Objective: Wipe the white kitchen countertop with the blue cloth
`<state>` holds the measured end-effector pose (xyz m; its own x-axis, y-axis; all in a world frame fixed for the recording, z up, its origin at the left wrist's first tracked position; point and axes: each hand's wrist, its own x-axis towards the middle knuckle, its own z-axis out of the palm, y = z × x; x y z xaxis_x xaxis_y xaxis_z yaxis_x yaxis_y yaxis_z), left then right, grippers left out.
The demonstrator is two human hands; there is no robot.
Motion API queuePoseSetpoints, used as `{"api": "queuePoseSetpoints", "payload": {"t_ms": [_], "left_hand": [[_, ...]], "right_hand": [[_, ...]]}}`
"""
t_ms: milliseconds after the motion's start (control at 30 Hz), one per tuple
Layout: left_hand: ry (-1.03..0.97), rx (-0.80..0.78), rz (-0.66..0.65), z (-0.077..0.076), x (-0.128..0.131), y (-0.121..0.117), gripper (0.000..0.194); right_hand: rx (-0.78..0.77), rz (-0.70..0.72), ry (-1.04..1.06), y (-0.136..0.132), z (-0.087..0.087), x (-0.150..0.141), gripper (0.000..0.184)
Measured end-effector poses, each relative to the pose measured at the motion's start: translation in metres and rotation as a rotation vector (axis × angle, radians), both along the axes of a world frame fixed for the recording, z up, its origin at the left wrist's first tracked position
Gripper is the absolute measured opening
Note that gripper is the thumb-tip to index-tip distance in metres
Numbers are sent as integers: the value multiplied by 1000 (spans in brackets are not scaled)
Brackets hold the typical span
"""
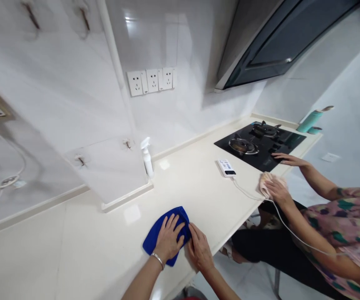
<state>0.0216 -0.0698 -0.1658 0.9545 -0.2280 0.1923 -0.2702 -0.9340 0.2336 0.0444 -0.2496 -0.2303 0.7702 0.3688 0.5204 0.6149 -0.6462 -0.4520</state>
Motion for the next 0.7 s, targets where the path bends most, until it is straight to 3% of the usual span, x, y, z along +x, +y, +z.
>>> {"api": "queuePoseSetpoints", "payload": {"t_ms": [167, 400, 533, 700], "left_hand": [[-9, -23, 44, -6, -13, 2, 54], [-36, 38, 152, -6, -81, 26, 59], [-17, 109, 344, -5, -130, 59, 57], [-38, 128, 753, -10, -166, 118, 50]], "right_hand": [[-28, 18, -47, -2, -9, 2, 57], [-141, 114, -77, -8, -7, 1, 46], [-156, 120, -61, -9, -10, 0, 43], [-165, 121, -55, -9, -11, -1, 43]]}}
